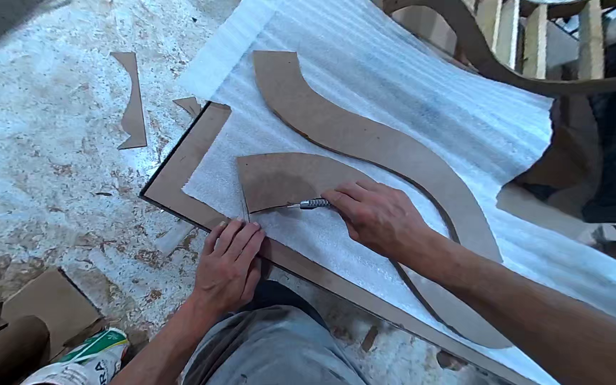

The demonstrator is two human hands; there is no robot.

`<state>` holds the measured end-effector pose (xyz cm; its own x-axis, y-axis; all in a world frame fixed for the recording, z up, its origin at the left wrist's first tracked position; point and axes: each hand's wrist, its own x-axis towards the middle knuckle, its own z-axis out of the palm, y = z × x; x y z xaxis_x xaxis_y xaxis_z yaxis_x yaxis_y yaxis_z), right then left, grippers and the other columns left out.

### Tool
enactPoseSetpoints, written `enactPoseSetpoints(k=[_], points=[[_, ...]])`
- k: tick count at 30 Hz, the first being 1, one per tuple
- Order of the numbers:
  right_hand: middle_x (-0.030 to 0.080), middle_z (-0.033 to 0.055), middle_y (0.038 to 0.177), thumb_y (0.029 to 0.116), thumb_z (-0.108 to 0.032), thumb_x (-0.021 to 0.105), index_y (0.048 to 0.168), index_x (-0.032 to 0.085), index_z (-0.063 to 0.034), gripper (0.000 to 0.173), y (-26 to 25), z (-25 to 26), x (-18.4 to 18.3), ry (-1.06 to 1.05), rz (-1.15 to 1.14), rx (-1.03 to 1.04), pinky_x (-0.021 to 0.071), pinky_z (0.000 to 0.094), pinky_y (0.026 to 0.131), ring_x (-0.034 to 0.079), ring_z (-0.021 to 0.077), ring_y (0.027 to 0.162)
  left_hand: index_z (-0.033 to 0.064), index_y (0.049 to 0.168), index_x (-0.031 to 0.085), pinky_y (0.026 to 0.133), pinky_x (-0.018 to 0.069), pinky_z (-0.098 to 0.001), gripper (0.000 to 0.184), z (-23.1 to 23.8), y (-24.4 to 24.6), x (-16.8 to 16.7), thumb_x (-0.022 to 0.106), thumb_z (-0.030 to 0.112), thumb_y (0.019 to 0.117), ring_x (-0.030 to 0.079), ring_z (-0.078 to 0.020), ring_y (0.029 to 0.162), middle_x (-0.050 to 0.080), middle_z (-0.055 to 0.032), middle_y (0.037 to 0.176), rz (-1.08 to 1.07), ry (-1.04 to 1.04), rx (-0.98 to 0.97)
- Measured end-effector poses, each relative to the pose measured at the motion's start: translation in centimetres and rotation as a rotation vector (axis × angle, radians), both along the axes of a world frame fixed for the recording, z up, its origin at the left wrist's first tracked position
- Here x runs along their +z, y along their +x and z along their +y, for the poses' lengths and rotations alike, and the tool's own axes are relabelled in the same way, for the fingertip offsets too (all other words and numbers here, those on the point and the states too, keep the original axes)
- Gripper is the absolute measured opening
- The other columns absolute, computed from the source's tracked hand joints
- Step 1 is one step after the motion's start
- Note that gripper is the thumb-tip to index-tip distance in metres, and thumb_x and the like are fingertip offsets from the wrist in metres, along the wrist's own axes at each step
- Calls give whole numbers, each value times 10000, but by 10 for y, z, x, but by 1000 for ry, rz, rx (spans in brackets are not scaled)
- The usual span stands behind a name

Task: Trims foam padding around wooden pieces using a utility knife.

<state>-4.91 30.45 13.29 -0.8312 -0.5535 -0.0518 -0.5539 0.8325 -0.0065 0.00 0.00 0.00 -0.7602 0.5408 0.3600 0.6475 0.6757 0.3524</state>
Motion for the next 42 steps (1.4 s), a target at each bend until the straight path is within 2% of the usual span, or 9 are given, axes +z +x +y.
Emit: enactPoseSetpoints(k=[3,5,9,12,17,29,33,39,42], points=[[680,98,999,922,-69,606,1176,706,-96,274,7,11,1,6,-7,-57,559,432,642,673,300,875,159,1399,615,1194,290,-534,560,4,-4,9,293,448,1043,454,-263,1428,604,-46,1441,-27,-19,26],[681,95,999,957,-109,605,1180,705,-100,245,12,19,0,11,-6,-91,562,428,642,675,292,868,161,1471,554,1118,368,-539,613,13,-10,21,259,494,1050,541,-292,1330,655,-90,1356,-27,-48,66],[685,86,1003,961,-135,616,1187,705,-107,244,22,30,-1,21,5,-147,568,425,640,684,283,868,139,1548,457,972,466,-537,621,37,-20,40,315,453,1031,640,-324,1129,693,-128,1196,-38,-148,167],[677,72,988,957,-131,616,1177,707,-121,238,31,38,1,40,5,-196,558,421,616,673,278,839,142,1549,456,915,470,-539,589,49,-23,46,352,413,1037,640,-333,1061,684,-123,1133,-45,-225,216],[657,79,946,967,-138,606,1144,707,-113,205,52,50,6,69,-13,-289,540,424,558,666,280,781,174,1562,441,857,472,-550,591,51,-22,44,447,335,993,645,-354,1057,698,-119,1155,8,-278,213],[666,87,890,923,-134,640,1141,700,-98,229,112,79,8,93,-67,-516,545,439,551,676,278,726,167,1556,451,925,470,-601,595,44,-24,39,375,415,1020,635,-400,1177,699,-156,1241,16,-294,179],[670,80,874,897,-111,654,1153,711,-104,262,143,85,5,72,-61,-626,552,435,545,675,267,697,150,1540,472,922,469,-627,614,40,-30,39,371,437,1007,645,-434,1158,709,-186,1202,12,-290,140],[662,55,850,948,-173,595,1142,711,-129,231,187,97,3,55,-74,-763,552,425,537,669,248,675,87,1483,537,873,473,-630,618,34,-37,47,398,427,987,678,-447,1040,725,-215,1108,23,-271,96],[683,63,874,941,-174,610,1170,715,-131,256,190,96,3,28,-92,-803,562,438,552,684,256,692,2,1382,593,877,468,-653,557,68,-36,67,434,369,996,670,-472,977,716,-241,1048,-22,-167,47]])
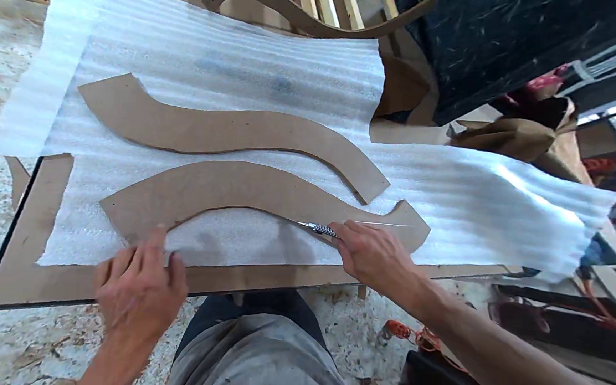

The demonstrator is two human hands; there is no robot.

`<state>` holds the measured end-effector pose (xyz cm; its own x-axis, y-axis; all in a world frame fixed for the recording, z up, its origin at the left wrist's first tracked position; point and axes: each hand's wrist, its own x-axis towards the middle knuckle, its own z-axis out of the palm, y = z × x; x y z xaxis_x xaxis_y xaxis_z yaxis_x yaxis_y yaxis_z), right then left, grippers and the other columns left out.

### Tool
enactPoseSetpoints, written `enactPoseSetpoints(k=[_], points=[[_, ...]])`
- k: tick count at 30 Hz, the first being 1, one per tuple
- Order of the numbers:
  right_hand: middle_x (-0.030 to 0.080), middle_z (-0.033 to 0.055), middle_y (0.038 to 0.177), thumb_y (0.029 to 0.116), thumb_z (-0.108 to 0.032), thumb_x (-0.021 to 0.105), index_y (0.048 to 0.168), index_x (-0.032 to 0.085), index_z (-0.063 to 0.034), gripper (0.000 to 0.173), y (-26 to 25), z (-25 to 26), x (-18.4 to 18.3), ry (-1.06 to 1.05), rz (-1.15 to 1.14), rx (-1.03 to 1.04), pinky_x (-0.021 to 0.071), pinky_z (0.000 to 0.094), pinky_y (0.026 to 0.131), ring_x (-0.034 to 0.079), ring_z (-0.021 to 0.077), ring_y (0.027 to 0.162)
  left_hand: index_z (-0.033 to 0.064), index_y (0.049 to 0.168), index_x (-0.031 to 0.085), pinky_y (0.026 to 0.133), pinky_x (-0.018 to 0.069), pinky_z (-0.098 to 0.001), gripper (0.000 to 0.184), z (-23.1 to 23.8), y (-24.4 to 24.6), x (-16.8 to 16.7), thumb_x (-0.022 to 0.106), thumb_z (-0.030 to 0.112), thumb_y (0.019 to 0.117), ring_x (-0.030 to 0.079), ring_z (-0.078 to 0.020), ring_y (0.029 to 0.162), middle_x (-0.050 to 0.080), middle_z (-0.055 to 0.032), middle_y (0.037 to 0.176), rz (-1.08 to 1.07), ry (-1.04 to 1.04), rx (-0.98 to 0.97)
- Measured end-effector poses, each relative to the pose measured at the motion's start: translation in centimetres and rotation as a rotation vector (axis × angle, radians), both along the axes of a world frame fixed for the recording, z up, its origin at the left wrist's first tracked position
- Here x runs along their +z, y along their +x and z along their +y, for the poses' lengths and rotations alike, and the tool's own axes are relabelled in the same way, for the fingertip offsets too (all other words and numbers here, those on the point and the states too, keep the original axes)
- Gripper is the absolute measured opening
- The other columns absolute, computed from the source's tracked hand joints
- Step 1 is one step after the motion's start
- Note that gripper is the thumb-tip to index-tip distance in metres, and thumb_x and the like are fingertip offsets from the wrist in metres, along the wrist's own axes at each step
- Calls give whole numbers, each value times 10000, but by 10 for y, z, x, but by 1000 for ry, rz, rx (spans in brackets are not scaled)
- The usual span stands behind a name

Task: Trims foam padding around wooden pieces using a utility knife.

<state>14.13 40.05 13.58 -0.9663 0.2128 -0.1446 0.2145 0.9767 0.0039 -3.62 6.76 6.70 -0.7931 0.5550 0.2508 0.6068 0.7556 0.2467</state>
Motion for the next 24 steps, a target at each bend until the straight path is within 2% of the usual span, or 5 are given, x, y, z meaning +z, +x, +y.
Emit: enactPoseSetpoints(k=[3,6,10,14,24], points=[[682,65,864,945,-178,611,1164,715,-132,247,-2,0,3,-39,-36,-20,554,452,542,678,259,669,87,1437,576,1098,391,-643,494,82,16,15,511,307,999,536,-393,1351,603,-167,1424,-131,38,-179],[683,63,869,956,-184,607,1154,713,-130,231,0,1,5,-72,-48,-17,547,451,528,672,254,653,197,1592,392,1229,139,-662,610,147,24,-9,470,433,1034,191,-327,1577,284,-76,1691,-160,-46,-401],[668,58,843,948,-179,593,1133,708,-125,224,23,16,5,-102,-53,-24,537,435,508,662,241,631,222,1625,327,1245,47,-658,663,153,20,-40,268,543,1047,117,-304,1596,209,-31,1720,-134,-135,-437],[628,53,770,962,-217,534,1104,712,-107,254,66,33,-1,-89,27,-9,513,411,464,631,231,578,229,1635,299,1244,35,-655,684,151,20,-36,223,567,1045,106,-303,1597,188,-27,1725,-148,-173,-438],[644,50,793,959,-229,512,1126,720,-97,297,137,80,-8,-83,66,36,522,397,472,637,226,587,235,1646,261,1249,27,-650,743,151,18,-38,190,632,1022,79,-286,1602,161,-9,1732,-120,-206,-437]])
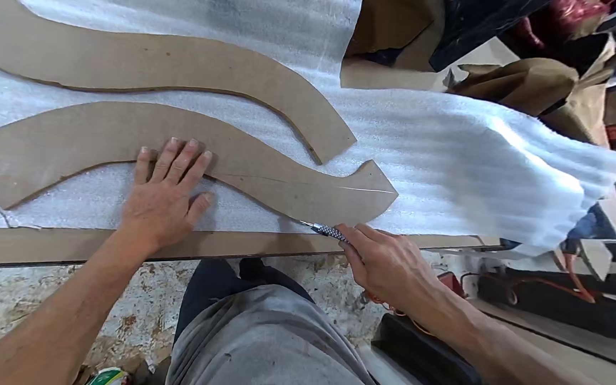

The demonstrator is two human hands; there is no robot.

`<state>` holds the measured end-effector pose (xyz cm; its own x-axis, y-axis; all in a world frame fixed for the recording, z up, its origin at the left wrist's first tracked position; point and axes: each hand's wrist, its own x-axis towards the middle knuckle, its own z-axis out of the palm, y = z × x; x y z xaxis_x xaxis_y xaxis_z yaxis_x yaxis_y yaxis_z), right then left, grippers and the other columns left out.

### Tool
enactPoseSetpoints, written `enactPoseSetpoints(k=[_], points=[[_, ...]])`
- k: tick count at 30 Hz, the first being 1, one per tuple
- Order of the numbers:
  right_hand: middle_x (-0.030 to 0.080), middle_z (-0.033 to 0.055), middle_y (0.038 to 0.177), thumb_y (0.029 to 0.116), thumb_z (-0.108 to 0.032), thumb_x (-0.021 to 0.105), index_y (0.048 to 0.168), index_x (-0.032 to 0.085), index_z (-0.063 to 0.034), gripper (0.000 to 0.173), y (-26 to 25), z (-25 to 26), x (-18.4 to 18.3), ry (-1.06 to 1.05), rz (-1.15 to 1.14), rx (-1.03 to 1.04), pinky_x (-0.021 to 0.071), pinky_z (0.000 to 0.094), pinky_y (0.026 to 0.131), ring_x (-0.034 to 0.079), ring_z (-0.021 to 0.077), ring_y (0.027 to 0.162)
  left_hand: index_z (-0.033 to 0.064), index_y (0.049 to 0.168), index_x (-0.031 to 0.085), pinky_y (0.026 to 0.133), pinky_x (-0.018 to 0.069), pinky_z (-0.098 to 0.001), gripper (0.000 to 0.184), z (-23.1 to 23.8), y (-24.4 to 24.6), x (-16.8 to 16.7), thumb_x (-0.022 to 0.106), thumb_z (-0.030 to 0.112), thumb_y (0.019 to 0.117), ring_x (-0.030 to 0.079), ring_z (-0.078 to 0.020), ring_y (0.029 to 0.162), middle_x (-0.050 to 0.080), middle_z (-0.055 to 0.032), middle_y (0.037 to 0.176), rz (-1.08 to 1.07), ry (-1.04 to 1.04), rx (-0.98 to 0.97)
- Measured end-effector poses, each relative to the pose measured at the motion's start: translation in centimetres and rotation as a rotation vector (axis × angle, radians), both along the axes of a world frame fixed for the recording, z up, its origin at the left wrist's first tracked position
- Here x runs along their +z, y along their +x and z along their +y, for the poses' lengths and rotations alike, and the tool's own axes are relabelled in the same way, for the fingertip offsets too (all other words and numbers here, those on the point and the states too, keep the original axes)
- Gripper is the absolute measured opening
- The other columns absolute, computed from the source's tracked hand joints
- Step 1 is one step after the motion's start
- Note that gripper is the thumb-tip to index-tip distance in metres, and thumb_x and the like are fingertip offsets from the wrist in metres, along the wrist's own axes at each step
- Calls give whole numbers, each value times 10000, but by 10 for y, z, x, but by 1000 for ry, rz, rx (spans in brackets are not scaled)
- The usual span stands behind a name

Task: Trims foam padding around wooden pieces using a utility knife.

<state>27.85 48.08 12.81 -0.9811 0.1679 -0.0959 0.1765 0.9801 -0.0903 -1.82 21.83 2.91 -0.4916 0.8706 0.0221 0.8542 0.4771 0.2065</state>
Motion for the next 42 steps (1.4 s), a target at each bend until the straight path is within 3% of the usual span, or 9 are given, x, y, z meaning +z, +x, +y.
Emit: enactPoseSetpoints(k=[12,14,16,18,20,23,32,42], points=[[647,35,790,982,-248,493,1145,730,-134,310,55,51,0,48,-19,-7,529,388,507,646,219,627,246,1638,286,1253,38,-634,783,-2,-4,-2,172,675,993,110,-272,1599,199,-6,1722,-14,4,19],[659,37,808,976,-238,513,1144,731,-135,294,58,51,-2,34,-11,-16,546,392,520,663,218,649,244,1622,330,1234,43,-665,731,3,2,10,262,602,988,136,-283,1593,239,-7,1710,-29,-16,76],[661,34,817,967,-235,526,1144,728,-135,287,58,52,-2,22,-10,-18,554,388,529,671,216,663,133,1525,491,1211,47,-721,620,25,24,29,463,376,955,222,-356,1563,373,-94,1643,-72,36,171],[664,36,830,967,-230,537,1156,727,-138,283,57,54,-2,1,-15,-5,556,389,530,673,224,675,64,1438,568,1199,85,-749,512,64,65,39,477,301,993,262,-407,1538,435,-158,1591,-114,126,252],[652,36,817,971,-219,534,1171,727,-147,288,55,61,-4,-5,-8,25,540,380,508,659,225,660,150,1548,463,1206,78,-739,579,106,109,29,342,428,1054,195,-378,1568,349,-112,1655,-125,137,313],[628,38,807,986,-217,515,1197,720,-152,302,53,75,-8,-13,-4,89,500,360,474,630,224,636,241,1629,319,1206,2,-739,655,134,138,3,198,528,1052,46,-339,1599,183,-48,1725,-65,58,360],[616,55,799,975,-132,515,1243,697,-119,324,52,98,-22,-70,136,261,439,334,449,591,230,618,275,1622,335,1224,15,-711,667,133,139,-6,186,558,1037,69,-302,1602,204,-24,1721,33,23,390],[634,50,824,997,-126,513,1264,691,-116,321,37,86,-29,-187,198,291,463,323,471,610,213,649,281,1628,318,1232,6,-701,650,133,140,-6,180,535,1046,55,-273,1605,182,-4,1727,25,30,386]])
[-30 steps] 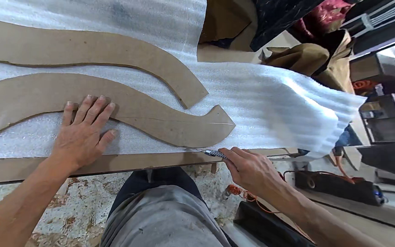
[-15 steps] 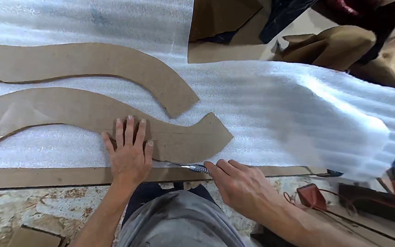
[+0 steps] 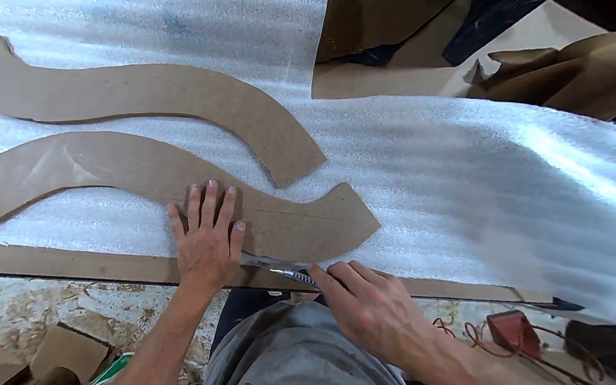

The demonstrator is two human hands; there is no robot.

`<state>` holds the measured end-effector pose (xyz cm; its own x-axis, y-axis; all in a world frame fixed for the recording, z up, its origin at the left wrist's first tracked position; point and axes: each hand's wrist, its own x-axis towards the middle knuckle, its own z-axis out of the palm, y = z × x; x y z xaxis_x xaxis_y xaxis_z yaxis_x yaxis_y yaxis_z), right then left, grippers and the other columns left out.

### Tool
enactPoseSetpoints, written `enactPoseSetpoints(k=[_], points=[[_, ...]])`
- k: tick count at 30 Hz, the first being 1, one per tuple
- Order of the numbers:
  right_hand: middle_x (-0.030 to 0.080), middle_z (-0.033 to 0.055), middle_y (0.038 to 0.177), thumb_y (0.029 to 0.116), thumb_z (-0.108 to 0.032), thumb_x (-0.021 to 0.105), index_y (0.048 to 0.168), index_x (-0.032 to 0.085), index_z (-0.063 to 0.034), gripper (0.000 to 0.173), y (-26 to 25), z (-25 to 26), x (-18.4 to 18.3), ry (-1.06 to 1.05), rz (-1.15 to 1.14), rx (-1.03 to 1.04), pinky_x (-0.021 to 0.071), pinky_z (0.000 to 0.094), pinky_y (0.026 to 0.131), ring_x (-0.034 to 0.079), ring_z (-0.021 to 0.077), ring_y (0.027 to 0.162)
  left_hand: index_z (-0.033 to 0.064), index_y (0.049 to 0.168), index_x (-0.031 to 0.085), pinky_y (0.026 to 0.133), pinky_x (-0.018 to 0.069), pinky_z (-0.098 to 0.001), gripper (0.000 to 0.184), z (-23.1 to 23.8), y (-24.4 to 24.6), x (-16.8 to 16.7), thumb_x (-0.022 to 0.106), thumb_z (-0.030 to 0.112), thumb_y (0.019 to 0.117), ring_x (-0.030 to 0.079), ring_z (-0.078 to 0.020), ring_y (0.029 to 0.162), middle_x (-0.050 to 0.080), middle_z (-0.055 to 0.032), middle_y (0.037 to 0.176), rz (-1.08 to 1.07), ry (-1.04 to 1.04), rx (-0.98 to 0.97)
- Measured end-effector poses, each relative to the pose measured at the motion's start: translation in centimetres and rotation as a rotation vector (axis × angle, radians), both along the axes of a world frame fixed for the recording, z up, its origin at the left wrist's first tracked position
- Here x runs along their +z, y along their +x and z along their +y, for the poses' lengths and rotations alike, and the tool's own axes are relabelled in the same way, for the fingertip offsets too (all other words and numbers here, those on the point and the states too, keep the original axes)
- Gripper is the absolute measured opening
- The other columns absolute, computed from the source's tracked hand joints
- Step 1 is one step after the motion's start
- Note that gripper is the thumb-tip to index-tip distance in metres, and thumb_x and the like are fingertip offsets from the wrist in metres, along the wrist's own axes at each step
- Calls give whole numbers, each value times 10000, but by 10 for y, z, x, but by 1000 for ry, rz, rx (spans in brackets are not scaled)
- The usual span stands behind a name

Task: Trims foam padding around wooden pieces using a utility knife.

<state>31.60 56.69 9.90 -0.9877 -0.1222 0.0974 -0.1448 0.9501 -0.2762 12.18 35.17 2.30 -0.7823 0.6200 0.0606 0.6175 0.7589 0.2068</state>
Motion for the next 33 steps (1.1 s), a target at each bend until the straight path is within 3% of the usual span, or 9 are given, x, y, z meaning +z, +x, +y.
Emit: enactPoseSetpoints(k=[8,17,25,33], points=[[636,60,835,995,-122,515,1256,700,-106,321,-1,-10,-6,17,-28,-57,463,320,462,613,217,645,279,1626,324,1234,4,-696,650,0,0,1,185,536,1046,54,-281,1605,177,-15,1728,-14,1,-8],[638,54,831,996,-123,492,1255,695,-120,329,32,32,5,47,-90,-77,459,332,464,608,216,641,282,1627,320,1228,25,-702,654,0,-1,5,201,551,1043,75,-304,1601,187,-25,1725,-21,-2,-9],[659,31,836,982,-153,499,1215,720,-152,321,27,103,12,78,-164,68,499,354,502,627,214,662,256,1626,326,1213,28,-721,680,2,-1,7,183,563,1036,80,-329,1598,194,-47,1723,-28,2,-21],[643,10,811,967,-150,511,1155,741,-166,297,-2,187,18,122,-182,294,468,341,513,608,189,662,248,1623,333,1217,13,-715,711,0,-2,2,161,600,1029,80,-335,1598,199,-50,1721,-16,24,-20]])
